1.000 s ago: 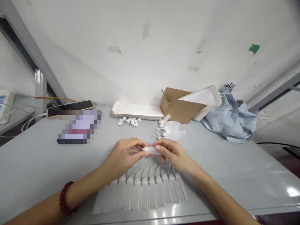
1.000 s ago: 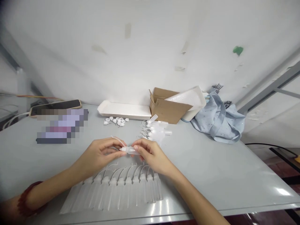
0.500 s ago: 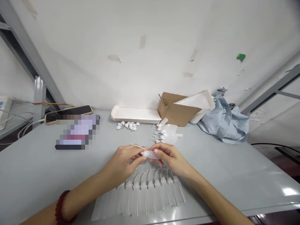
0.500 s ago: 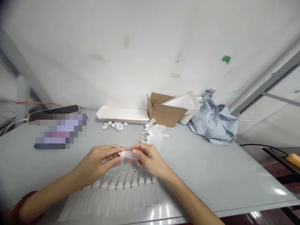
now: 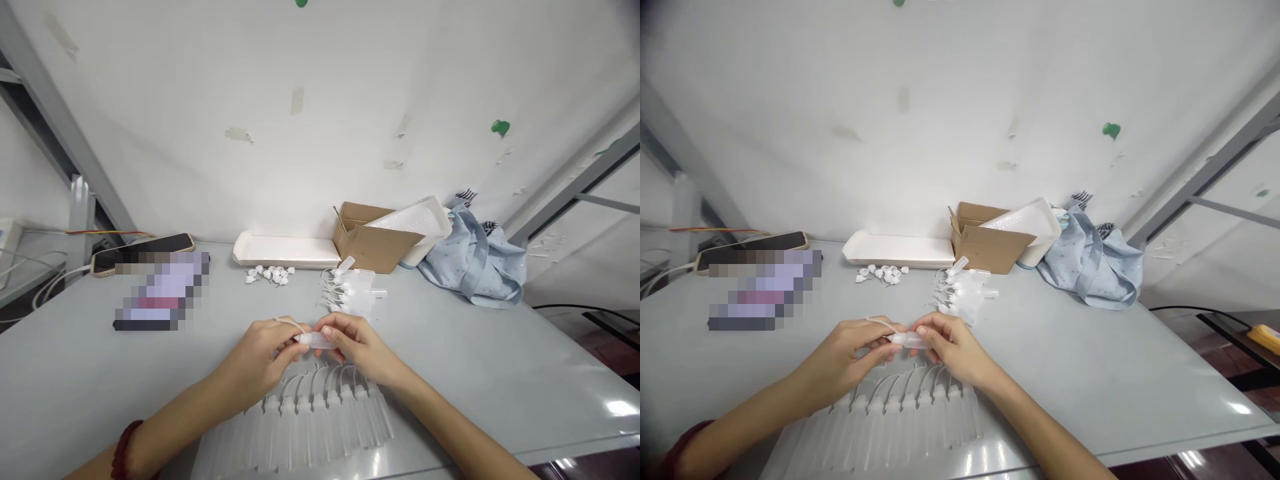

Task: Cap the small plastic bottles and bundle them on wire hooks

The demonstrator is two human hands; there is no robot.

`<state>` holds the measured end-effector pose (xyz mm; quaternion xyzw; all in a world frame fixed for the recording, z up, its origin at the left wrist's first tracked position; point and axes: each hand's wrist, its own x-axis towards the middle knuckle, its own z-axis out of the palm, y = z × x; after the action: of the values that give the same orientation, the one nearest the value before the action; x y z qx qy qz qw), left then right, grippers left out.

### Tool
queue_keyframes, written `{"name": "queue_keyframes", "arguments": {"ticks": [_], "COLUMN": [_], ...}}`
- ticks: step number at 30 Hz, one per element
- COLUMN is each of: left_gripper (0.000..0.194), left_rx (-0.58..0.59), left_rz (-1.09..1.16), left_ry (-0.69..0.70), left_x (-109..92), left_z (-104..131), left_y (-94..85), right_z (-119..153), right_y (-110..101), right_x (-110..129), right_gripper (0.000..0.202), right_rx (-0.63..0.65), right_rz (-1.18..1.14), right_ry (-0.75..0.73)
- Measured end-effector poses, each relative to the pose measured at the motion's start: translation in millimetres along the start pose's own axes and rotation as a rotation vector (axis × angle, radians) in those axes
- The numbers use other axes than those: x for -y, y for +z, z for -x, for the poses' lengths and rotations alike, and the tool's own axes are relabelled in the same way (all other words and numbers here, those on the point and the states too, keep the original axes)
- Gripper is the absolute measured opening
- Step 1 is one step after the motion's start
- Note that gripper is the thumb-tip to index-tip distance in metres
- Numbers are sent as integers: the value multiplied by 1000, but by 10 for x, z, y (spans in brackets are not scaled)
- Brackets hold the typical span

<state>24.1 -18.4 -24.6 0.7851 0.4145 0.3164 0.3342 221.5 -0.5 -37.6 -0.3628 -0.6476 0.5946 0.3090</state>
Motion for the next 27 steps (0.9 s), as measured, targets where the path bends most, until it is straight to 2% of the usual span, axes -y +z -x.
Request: {"name": "queue_keyframes", "arguments": {"ticks": [3,5,8,10,13,19,23,27], "left_gripper": [21,23,44,40,27,27,29,24], "left_rx": [-15,-2,-6,1,41,29,-12,0], "left_rz": [5,79,190,214,216,275,343,371], "left_ry": [33,-73,-266,-321,-305,-321,-352,-356], "left_x": [16,17,-8,-35,-67,-52,-25,-21], "left_z": [2,4,-3,-14,-25,-10,-19,-18], "left_y": [-7,-13,-21,-29,-39,-39,-64,-76], "right_z": [-5,-2,8,13,16,20,16,6], "right_y": [-5,-7,-7,-5,-4,2,9,8], "right_x": [2,14,27,29,31,51,33,21], "right_gripper": [29,29,29,28,28,28,27,25], "right_rx": [-11,-18,-24,-23,-17,-27,-72,-116], "right_rz": [-3,1,5,12,22,-22,-39,-6], "right_ry": [-5,-10,-12,-20,-28,-10,-16,-42]}}
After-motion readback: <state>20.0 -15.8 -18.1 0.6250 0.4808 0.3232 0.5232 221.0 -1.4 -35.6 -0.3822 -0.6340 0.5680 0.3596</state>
